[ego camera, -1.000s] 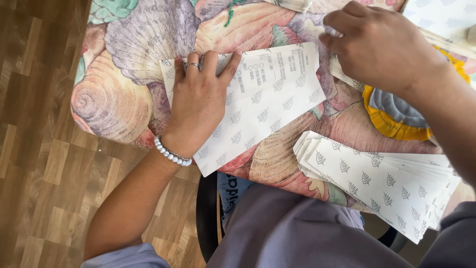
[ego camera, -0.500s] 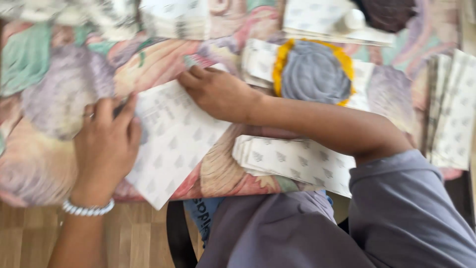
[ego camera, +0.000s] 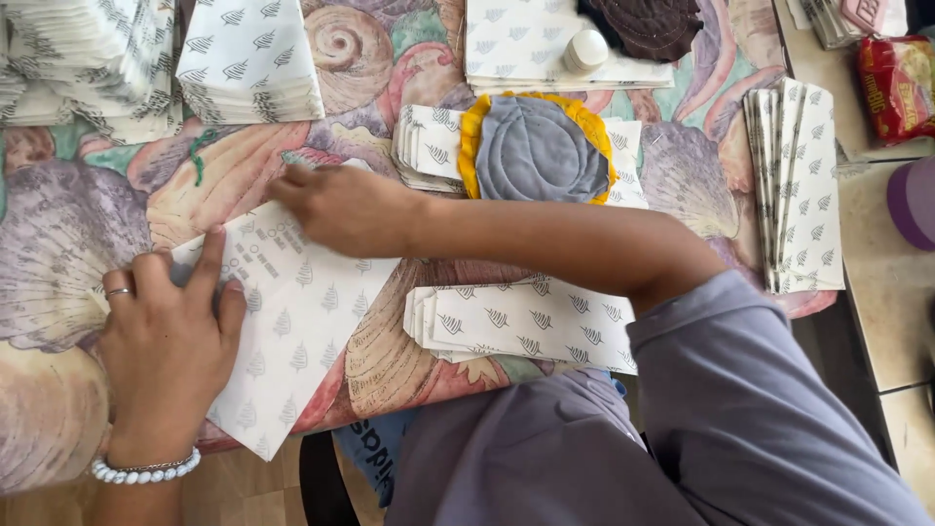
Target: The person is manually folding printed paper liners and stacking them on a table.
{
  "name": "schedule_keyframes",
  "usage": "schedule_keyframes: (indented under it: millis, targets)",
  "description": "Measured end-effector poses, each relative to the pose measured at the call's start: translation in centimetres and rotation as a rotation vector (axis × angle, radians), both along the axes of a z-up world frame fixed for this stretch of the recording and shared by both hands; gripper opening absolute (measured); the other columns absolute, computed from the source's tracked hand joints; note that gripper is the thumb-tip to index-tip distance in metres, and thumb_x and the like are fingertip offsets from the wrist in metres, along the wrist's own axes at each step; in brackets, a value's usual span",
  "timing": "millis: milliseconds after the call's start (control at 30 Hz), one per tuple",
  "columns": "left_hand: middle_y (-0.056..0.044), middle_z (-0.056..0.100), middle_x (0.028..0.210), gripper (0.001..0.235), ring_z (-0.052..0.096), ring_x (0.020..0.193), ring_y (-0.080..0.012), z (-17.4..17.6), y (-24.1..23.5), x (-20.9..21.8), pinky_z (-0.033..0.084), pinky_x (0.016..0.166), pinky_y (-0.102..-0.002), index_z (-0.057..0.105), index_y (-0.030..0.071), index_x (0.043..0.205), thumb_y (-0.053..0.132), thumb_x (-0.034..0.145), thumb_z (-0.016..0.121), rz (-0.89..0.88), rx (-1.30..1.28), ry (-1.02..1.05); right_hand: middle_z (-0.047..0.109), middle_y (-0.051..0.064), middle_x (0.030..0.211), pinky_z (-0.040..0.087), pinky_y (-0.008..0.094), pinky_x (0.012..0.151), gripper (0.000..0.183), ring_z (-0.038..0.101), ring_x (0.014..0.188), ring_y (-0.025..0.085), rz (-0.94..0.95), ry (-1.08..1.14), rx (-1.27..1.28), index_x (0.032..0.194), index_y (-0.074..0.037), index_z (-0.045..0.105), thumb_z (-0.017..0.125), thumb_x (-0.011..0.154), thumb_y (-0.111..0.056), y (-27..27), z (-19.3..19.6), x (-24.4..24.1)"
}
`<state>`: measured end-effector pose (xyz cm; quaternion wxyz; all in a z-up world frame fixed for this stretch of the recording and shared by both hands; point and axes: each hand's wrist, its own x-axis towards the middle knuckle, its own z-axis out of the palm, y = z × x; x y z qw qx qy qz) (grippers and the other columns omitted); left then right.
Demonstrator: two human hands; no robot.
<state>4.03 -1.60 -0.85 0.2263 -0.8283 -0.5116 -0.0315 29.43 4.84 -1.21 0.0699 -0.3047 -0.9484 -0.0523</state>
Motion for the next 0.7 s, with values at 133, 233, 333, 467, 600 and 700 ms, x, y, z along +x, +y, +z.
schedule_keyframes:
  millis: [133, 233, 333, 467, 600, 700]
  targets:
    - [-0.003, 0.054, 0.105, 0.049, 0.058, 0.098, -0.0261, -0.2, 0.4, -0.2, 0.058, 0.058, -0.032, 0.066, 0.036, 0.152, 0.049, 0.105, 0.058, -0.025, 0.04, 0.011, 0.06, 0.02, 0.118, 0.06, 0.037, 0.058, 0.017, 0.06, 0.089, 0.027, -0.069, 0.027, 0.048, 0.1, 0.008, 0.066, 0.052, 0.098, -0.001, 0.0, -1.1, 4.1]
    - [-0.015, 0.06, 0.112, 0.044, 0.06, 0.097, -0.0305, 3.2, 1.8, 1.4, 0.061, 0.05, -0.036, 0.06, 0.023, 0.146, 0.041, 0.107, 0.051, 0.03, -0.271, -0.036, 0.062, 0.021, 0.131, 0.056, 0.037, 0.059, 0.025, 0.063, 0.091, 0.028, -0.114, -0.062, 0.179, 0.104, 0.008, 0.073, 0.052, 0.095, -0.003, 0.0, -1.9, 3.6]
    - [-0.028, 0.061, 0.135, 0.066, 0.046, 0.137, -0.0503, 2.8, 5.2, 4.0, 0.036, 0.108, -0.06, 0.049, 0.01, 0.154, 0.035, 0.095, 0.068, -0.221, -0.43, -0.374, 0.061, 0.021, 0.12, 0.056, 0.036, 0.053, 0.024, 0.061, 0.093, 0.031, -0.113, -0.086, 0.184, 0.1, 0.005, 0.073, 0.056, 0.089, -0.008, 0.1, -2.0, 3.2]
    - [-0.017, 0.057, 0.119, 0.082, 0.057, 0.117, -0.0453, 0.6, 8.0, 7.7, 0.048, 0.09, -0.065, 0.05, 0.006, 0.126, 0.044, 0.066, 0.091, -0.16, -0.431, -0.452, 0.061, 0.011, 0.094, 0.055, 0.033, 0.058, 0.02, 0.064, 0.077, 0.029, 0.04, 0.155, 0.3, 0.085, 0.002, 0.072, 0.057, 0.075, -0.006, 0.9, -0.9, 4.3]
    - [-0.008, 0.06, 0.128, 0.075, 0.063, 0.108, -0.0291, 3.0, 9.6, 8.3, 0.053, 0.078, -0.047, 0.051, 0.011, 0.125, 0.034, 0.069, 0.095, 0.077, -0.795, -0.465, 0.067, 0.015, 0.122, 0.055, 0.048, 0.066, 0.043, 0.068, 0.084, 0.033, -0.223, 0.4, -0.158, 0.141, 0.001, 0.059, 0.056, 0.101, -0.012, -0.7, 4.6, 4.7]
    - [-0.003, 0.072, 0.12, 0.058, 0.059, 0.118, -0.0306, 4.9, 9.4, 7.1, 0.043, 0.091, -0.044, 0.062, 0.021, 0.13, 0.029, 0.078, 0.086, 0.087, -0.795, -0.581, 0.061, 0.019, 0.134, 0.055, 0.041, 0.086, 0.059, 0.066, 0.1, 0.029, -0.206, 0.704, -0.214, 0.154, -0.003, 0.04, 0.071, 0.107, -0.019, -1.6, 6.5, 6.1]
